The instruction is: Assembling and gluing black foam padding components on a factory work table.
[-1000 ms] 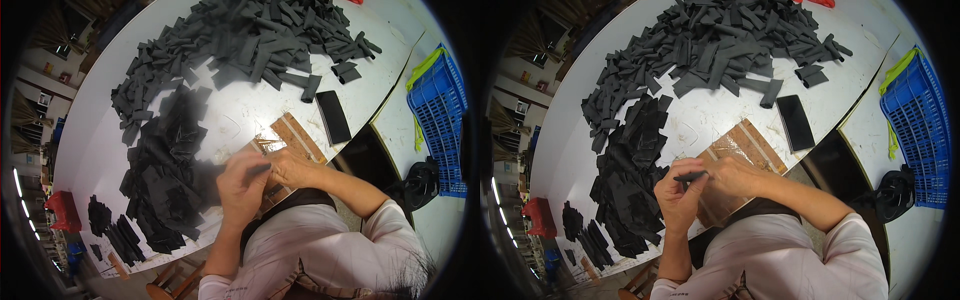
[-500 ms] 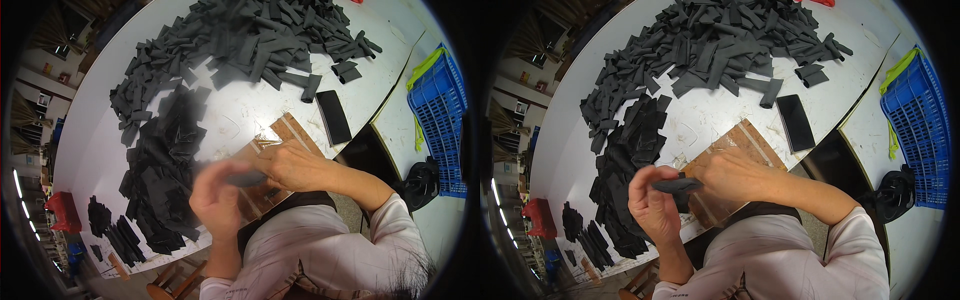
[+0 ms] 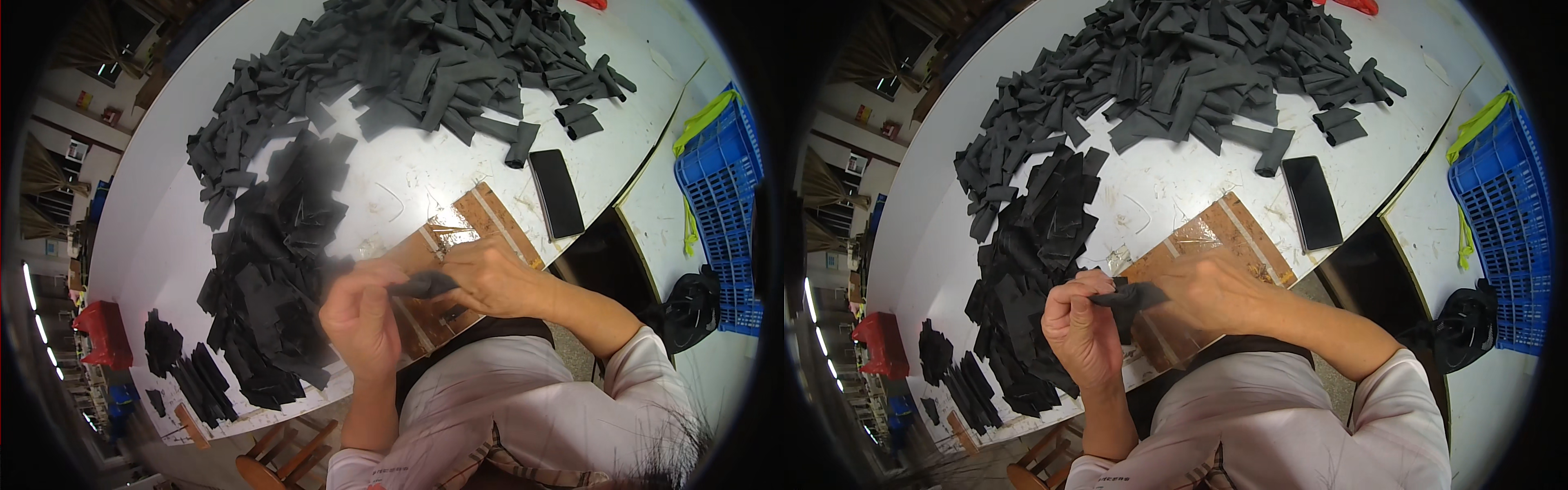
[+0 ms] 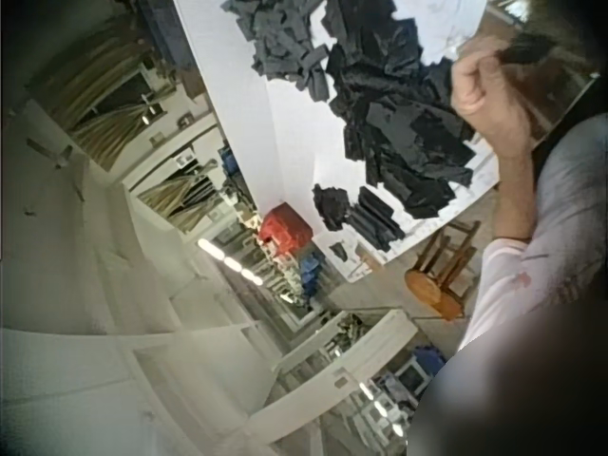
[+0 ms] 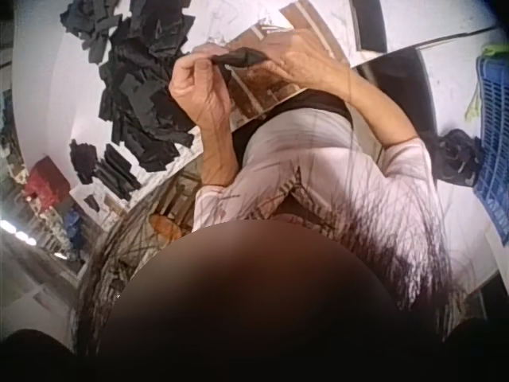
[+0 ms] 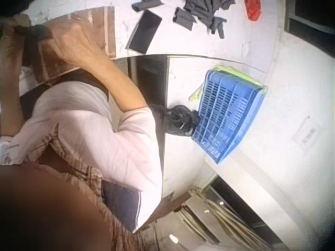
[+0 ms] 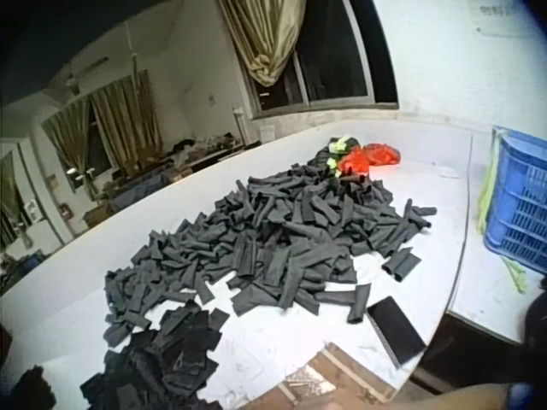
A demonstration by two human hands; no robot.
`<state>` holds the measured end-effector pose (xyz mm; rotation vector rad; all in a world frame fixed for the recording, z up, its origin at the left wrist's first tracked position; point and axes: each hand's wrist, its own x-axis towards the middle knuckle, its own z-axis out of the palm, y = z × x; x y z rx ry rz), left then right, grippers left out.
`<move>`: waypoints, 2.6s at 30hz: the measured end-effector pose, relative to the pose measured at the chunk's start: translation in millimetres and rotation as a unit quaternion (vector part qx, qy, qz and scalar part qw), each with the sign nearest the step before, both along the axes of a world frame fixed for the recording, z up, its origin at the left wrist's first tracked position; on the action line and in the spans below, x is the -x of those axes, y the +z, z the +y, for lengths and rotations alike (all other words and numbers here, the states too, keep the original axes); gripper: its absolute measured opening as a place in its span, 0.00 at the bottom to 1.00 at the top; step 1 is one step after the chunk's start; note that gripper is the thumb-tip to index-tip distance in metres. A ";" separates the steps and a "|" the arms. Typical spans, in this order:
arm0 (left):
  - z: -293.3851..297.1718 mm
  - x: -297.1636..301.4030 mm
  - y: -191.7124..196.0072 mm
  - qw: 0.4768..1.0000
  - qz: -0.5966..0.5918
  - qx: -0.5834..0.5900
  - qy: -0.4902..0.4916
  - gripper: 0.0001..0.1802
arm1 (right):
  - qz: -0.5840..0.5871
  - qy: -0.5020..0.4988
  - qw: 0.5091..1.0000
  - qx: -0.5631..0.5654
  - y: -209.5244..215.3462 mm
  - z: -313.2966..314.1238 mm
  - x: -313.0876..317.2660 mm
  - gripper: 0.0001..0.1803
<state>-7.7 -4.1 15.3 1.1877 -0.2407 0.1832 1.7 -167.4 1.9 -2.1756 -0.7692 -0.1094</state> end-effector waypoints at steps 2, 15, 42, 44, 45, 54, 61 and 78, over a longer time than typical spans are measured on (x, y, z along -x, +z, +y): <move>-0.2 1.3 -1.3 1.000 0.001 -0.002 0.005 0.08 | -0.031 0.005 0.998 -0.049 -6.3 -0.9 1.2 0.13; 32.8 30.0 -102.4 0.775 0.007 -0.585 0.239 0.19 | 0.078 -0.323 0.918 -0.215 3.3 -11.6 -13.8 0.15; 30.9 51.6 -29.8 0.952 0.229 -0.192 0.066 0.04 | 0.077 -0.048 0.965 -0.247 -25.0 57.1 34.8 0.07; 23.9 54.0 -38.1 0.876 -0.016 -0.429 0.219 0.04 | 0.063 -0.085 0.978 -0.181 -20.6 59.8 34.4 0.05; 21.1 53.5 -42.6 0.861 -0.040 -0.439 0.252 0.04 | 0.054 -0.103 0.978 -0.173 -21.1 63.9 35.3 0.06; 42.8 47.5 -50.0 0.919 0.326 0.221 0.010 0.14 | 0.130 -0.156 0.967 -0.155 -20.8 68.3 35.9 0.03; 38.0 52.0 -29.0 0.960 0.276 0.037 -0.009 0.13 | 0.648 0.015 0.530 -0.547 -26.7 56.0 43.3 0.03; 42.8 49.6 -35.4 0.917 0.325 0.218 -0.083 0.12 | 0.494 -0.062 0.750 -0.435 -29.6 62.8 45.1 0.08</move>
